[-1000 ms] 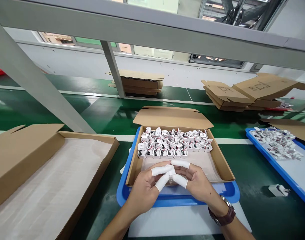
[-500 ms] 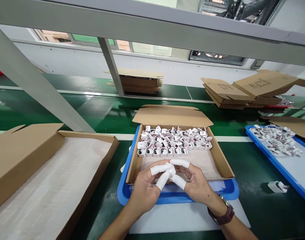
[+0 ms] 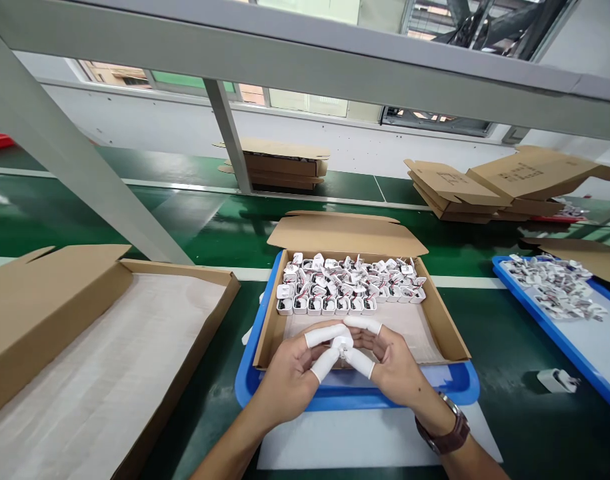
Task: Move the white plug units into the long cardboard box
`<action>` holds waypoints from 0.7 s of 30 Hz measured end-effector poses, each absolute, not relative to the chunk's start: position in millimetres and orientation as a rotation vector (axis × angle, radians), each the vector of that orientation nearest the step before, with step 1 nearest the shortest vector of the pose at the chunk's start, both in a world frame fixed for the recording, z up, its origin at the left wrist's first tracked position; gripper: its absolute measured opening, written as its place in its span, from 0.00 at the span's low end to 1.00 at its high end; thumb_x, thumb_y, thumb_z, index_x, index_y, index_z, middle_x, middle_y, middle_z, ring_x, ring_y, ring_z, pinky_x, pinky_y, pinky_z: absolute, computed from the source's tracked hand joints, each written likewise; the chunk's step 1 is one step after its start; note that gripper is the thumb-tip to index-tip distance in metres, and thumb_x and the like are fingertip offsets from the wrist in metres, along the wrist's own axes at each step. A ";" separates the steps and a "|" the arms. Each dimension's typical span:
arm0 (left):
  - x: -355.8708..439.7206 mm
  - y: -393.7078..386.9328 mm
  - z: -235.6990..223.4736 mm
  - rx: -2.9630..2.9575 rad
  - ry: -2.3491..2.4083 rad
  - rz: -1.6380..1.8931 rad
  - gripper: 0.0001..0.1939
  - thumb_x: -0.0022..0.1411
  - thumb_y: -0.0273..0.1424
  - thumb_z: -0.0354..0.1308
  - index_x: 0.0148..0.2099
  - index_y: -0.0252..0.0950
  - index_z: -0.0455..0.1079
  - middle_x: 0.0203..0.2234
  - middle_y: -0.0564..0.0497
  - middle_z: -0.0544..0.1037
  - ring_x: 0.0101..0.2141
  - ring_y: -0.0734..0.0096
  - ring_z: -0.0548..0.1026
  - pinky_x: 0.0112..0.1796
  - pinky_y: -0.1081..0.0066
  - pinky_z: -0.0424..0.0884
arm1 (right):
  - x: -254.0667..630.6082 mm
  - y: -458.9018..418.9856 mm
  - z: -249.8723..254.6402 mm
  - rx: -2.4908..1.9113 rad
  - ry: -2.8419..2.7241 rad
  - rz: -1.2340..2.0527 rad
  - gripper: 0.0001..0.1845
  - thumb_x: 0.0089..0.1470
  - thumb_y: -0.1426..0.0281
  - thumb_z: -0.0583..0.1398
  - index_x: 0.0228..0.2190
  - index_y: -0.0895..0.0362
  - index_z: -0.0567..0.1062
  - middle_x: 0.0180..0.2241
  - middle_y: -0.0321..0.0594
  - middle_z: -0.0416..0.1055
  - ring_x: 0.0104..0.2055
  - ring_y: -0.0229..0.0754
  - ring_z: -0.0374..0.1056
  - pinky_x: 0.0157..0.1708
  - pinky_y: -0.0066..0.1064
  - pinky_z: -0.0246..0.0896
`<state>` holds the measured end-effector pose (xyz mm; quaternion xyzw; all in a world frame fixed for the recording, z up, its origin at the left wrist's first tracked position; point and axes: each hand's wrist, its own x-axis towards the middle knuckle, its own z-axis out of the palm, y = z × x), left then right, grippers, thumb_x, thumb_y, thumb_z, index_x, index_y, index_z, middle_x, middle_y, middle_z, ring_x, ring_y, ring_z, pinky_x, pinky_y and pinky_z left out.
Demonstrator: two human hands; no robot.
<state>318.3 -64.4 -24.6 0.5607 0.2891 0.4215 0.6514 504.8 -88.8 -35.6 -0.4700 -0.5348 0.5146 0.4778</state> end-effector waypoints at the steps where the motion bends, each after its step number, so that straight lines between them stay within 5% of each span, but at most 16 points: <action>1: 318.9 -64.5 -22.6 1.276 0.668 0.963 0.18 0.65 0.31 0.64 0.56 0.36 0.78 0.53 0.44 0.81 0.51 0.53 0.81 0.50 0.62 0.80 | 505.0 -88.9 -35.7 -1.154 -1.313 1.258 0.24 0.51 0.65 0.70 0.49 0.54 0.75 0.46 0.45 0.80 0.48 0.48 0.78 0.53 0.43 0.74; 10: 322.7 -66.5 -22.9 1.307 0.675 0.994 0.17 0.64 0.28 0.63 0.55 0.35 0.78 0.53 0.43 0.81 0.49 0.54 0.81 0.49 0.62 0.81 | 504.8 -90.2 -32.9 -1.143 -1.345 1.271 0.18 0.56 0.62 0.67 0.47 0.54 0.78 0.47 0.46 0.81 0.50 0.50 0.77 0.54 0.43 0.73; 21: 321.6 -66.1 -22.0 1.269 0.718 1.010 0.16 0.62 0.30 0.65 0.52 0.34 0.79 0.54 0.43 0.80 0.54 0.52 0.78 0.56 0.58 0.76 | 502.3 -89.6 -34.9 -1.144 -1.393 1.223 0.24 0.58 0.55 0.65 0.52 0.53 0.78 0.51 0.47 0.79 0.53 0.50 0.76 0.58 0.45 0.70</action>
